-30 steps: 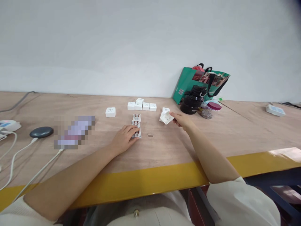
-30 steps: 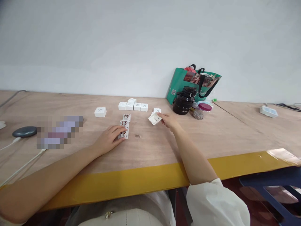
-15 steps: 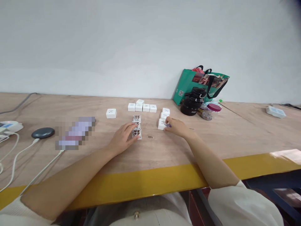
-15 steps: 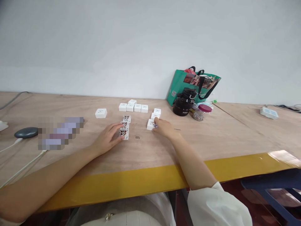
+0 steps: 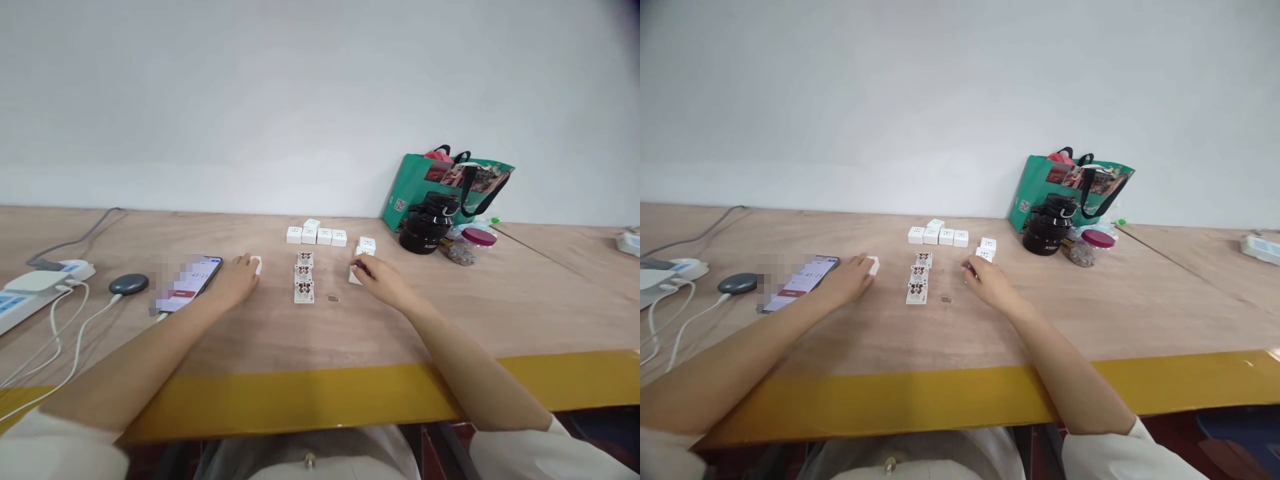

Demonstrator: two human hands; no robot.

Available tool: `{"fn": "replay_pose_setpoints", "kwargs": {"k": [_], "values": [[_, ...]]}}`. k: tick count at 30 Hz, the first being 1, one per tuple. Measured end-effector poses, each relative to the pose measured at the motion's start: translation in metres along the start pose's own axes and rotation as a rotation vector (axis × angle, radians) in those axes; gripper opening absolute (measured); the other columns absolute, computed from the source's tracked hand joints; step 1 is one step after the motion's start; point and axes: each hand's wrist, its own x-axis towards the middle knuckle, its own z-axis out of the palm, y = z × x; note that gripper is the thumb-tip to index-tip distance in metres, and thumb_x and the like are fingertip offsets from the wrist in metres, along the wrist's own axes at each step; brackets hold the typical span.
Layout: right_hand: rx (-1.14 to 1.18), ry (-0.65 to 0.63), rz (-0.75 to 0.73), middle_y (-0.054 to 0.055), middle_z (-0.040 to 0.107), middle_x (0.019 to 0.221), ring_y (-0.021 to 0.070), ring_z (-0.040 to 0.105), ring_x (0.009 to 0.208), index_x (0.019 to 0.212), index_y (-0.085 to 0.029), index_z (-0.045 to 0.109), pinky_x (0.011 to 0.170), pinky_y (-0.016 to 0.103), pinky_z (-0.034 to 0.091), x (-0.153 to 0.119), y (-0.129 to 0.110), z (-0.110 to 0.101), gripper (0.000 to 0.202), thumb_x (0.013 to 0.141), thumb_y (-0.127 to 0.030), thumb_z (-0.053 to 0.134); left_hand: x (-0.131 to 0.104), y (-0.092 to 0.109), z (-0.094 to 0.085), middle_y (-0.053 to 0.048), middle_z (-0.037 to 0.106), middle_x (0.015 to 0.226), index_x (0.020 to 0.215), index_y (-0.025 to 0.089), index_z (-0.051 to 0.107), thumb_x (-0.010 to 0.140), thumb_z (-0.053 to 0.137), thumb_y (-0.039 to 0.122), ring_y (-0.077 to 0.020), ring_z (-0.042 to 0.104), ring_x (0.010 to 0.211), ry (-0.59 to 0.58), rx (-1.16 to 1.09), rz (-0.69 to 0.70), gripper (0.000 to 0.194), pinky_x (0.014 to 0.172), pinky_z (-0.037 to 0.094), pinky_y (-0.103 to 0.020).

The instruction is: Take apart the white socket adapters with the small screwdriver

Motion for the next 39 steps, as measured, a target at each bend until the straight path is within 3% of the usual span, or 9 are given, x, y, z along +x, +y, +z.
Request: {"fn": "replay_pose_setpoints", "kwargs": {"k": [3,5,8,11,17,23,27,33,39], "values": [[0.299,0.108,-0.036,0.002,0.058,0.077,0.0135,0.053,0.066,0.091,-0.019,0.059,0.063,0.028,0.041,-0.001,-0.019,0.0,0.026,0.087,-0.038,0.042,-0.045,0.032,-0.017,-0.011,0.051,0.12,0.108,0.014,0.053,0.085,0.05,0.021,-0.0276,0.045,0.111,-0.043,-0.017,0.131,0.024,0.093,0.038,-0.039],[0.543,0.159,-0.033,0.0,0.054,0.072,0.0109,0.051,0.06,0.09,-0.019,0.06,0.057,0.025,0.041,-0.003,-0.033,0.003,0.029,0.086,-0.044,0.045,-0.063,0.057,-0.025,-0.009,0.053,0.118,0.109,0.016,0.052,0.081,0.06,0.03,-0.0275,0.045,0.108,-0.075,-0.128,0.272,0.032,0.091,0.039,-0.039],[0.904,0.159,-0.001,-0.003,0.049,0.066,0.0071,0.046,0.048,0.09,-0.02,0.059,0.045,0.022,0.038,-0.009,-0.048,0.014,0.033,0.084,-0.049,0.047,-0.068,0.089,-0.026,-0.008,0.054,0.111,0.111,0.018,0.05,0.07,0.07,0.046,-0.0282,0.047,0.103,-0.088,-0.28,0.349,0.053,0.089,0.04,-0.041],[1.049,0.157,0.009,-0.003,0.051,0.066,0.0061,0.047,0.046,0.088,-0.019,0.058,0.043,0.022,0.04,-0.014,-0.053,0.024,0.033,0.083,-0.05,0.049,-0.061,0.106,-0.014,-0.009,0.052,0.109,0.11,0.016,0.05,0.067,0.071,0.049,-0.0275,0.047,0.104,-0.076,-0.429,0.334,0.058,0.09,0.04,-0.042],[0.93,0.149,-0.017,-0.005,0.051,0.06,0.0056,0.048,0.045,0.088,-0.017,0.057,0.043,0.021,0.041,-0.019,-0.054,0.029,0.034,0.083,-0.05,0.048,-0.059,0.108,0.005,-0.008,0.051,0.111,0.113,0.019,0.046,0.067,0.071,0.047,-0.0264,0.049,0.105,-0.02,-0.601,0.317,0.059,0.09,0.042,-0.041],[0.778,0.159,-0.131,-0.004,0.052,0.063,0.0067,0.051,0.05,0.093,-0.019,0.055,0.047,0.021,0.044,-0.022,-0.057,0.028,0.029,0.087,-0.045,0.045,-0.062,0.108,0.004,-0.009,0.052,0.113,0.116,0.017,0.045,0.069,0.069,0.049,-0.028,0.048,0.107,-0.041,-0.615,0.306,0.062,0.091,0.041,-0.043],[0.692,0.153,-0.253,-0.001,0.054,0.075,0.0086,0.055,0.061,0.101,-0.021,0.055,0.056,0.024,0.048,-0.028,-0.059,0.029,0.023,0.089,-0.037,0.044,-0.062,0.11,0.002,-0.008,0.053,0.113,0.115,0.018,0.045,0.071,0.069,0.046,-0.026,0.048,0.107,-0.044,-0.609,0.292,0.057,0.092,0.041,-0.042],[0.658,0.297,-0.422,0.001,0.058,0.085,0.0109,0.058,0.067,0.106,-0.025,0.052,0.064,0.03,0.05,-0.037,-0.065,0.034,0.019,0.087,-0.025,0.052,-0.061,0.112,0.004,-0.008,0.052,0.113,0.114,0.018,0.044,0.072,0.068,0.045,-0.0269,0.049,0.107,-0.037,-0.602,0.31,0.055,0.092,0.042,-0.042],[0.507,0.354,-0.589,0.003,0.06,0.083,0.014,0.057,0.078,0.114,-0.025,0.054,0.07,0.033,0.05,-0.034,-0.068,0.026,0.029,0.09,-0.013,0.041,-0.063,0.107,0.008,-0.009,0.046,0.123,0.119,0.02,0.04,0.075,0.064,0.037,-0.0268,0.044,0.114,-0.045,-0.616,0.401,0.053,0.097,0.039,-0.042]]}}
